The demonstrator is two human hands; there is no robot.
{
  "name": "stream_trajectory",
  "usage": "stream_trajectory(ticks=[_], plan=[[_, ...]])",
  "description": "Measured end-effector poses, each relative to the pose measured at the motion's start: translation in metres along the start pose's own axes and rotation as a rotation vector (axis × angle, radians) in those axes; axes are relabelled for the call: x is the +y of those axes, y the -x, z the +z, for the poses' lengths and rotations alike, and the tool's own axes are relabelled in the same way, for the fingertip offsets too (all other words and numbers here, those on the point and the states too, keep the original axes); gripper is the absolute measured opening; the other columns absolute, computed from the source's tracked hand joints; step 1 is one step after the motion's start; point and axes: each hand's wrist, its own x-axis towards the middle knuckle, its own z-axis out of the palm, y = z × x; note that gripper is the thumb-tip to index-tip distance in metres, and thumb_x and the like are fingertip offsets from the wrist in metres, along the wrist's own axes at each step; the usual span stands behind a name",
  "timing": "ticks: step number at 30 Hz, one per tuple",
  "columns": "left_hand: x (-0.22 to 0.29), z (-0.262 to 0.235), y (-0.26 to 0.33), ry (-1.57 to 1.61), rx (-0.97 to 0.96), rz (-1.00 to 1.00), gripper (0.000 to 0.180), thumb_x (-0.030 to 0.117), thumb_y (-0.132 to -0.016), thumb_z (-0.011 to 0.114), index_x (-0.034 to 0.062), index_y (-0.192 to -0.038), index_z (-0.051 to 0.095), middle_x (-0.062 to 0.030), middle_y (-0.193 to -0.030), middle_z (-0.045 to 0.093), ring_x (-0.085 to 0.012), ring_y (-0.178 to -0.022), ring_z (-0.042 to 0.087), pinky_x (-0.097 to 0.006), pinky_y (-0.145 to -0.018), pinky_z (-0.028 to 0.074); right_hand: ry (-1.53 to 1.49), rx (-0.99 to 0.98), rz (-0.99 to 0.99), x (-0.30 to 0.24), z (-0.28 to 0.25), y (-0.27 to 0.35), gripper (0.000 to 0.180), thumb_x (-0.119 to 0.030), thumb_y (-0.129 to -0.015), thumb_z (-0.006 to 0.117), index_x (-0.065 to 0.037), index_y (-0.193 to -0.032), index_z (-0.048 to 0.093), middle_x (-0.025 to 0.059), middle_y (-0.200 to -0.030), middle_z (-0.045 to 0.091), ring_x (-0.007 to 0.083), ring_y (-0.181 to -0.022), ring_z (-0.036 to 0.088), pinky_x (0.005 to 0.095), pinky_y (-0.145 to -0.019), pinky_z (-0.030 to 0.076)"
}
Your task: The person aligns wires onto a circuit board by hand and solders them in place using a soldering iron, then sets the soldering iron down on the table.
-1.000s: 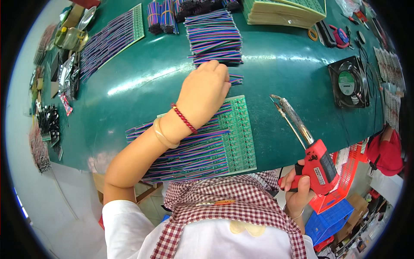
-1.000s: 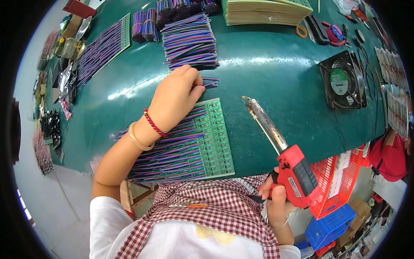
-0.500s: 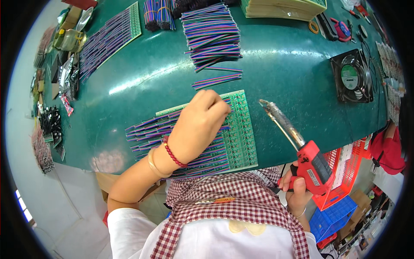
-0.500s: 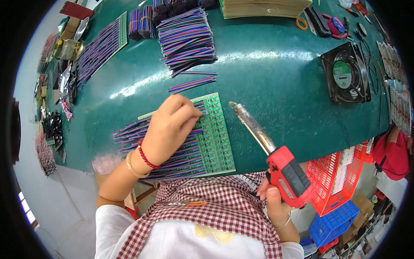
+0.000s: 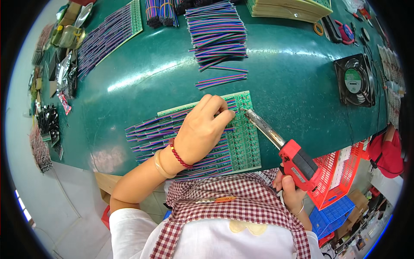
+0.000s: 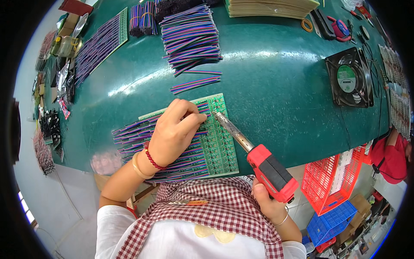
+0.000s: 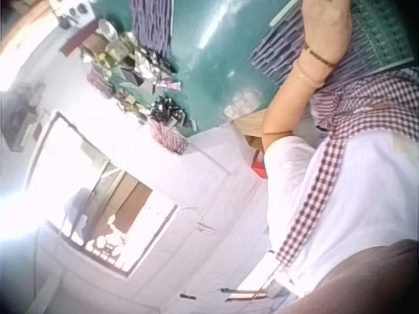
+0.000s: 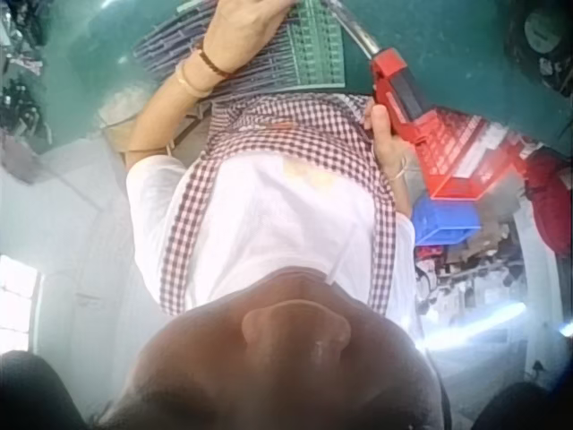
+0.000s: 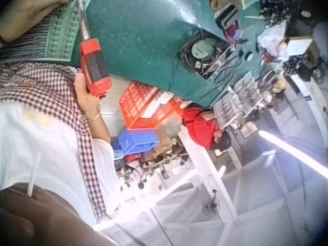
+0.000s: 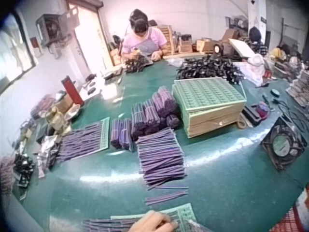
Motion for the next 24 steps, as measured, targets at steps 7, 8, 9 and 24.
stream_trajectory(ticks=[7, 8, 9, 24], plan=[[0.001, 0.001, 0.001, 0.007, 0.009, 0.011, 0.023, -0.006, -0.068, 0.071, 0.0017, -0.088, 0.063, -0.0086, -0.086, 0.054, -0.0238, -0.074, 0.055, -0.034, -0.063, 0.047, 0.104, -0.070, -0.041, 0.003, -0.005, 0.000, 0.038, -0.027, -0.096, 0.058, 0.005, -0.115, 0.051, 0.0087, -0.070, 0.056, 0.0131, -0.055, 0.051, 0.0272, -0.052, 0.044], [0.001, 0.001, 0.001, 0.007, 0.009, 0.012, 0.023, -0.006, -0.068, 0.071, 0.0017, -0.088, 0.063, -0.0086, -0.086, 0.054, -0.0238, -0.074, 0.055, -0.034, -0.063, 0.047, 0.104, -0.070, -0.041, 0.004, -0.005, 0.000, 0.038, -0.027, -0.096, 0.058, 0.005, -0.115, 0.051, 0.0087, -0.070, 0.056, 0.0131, -0.055, 0.051, 0.0272, -0.052, 0.044], [0.001, 0.002, 0.001, 0.000, 0.009, 0.017, 0.022, -0.006, -0.068, 0.071, 0.0017, -0.088, 0.063, -0.0086, -0.085, 0.054, -0.0238, -0.074, 0.055, -0.034, -0.063, 0.047, 0.124, -0.060, -0.034, 0.005, -0.005, 0.001, 0.039, -0.028, -0.096, 0.058, 0.005, -0.115, 0.052, 0.0086, -0.070, 0.056, 0.0130, -0.055, 0.051, 0.0271, -0.052, 0.044], [0.001, 0.001, -0.002, -0.001, 0.004, 0.006, 0.020, -0.005, -0.068, 0.071, 0.0027, -0.086, 0.063, -0.0085, -0.085, 0.054, -0.0243, -0.074, 0.055, -0.034, -0.063, 0.047, 0.107, 0.001, 0.048, -0.002, -0.004, 0.005, 0.041, -0.033, -0.095, 0.059, 0.003, -0.113, 0.053, 0.0077, -0.074, 0.057, 0.0125, -0.057, 0.052, 0.0257, -0.052, 0.043]])
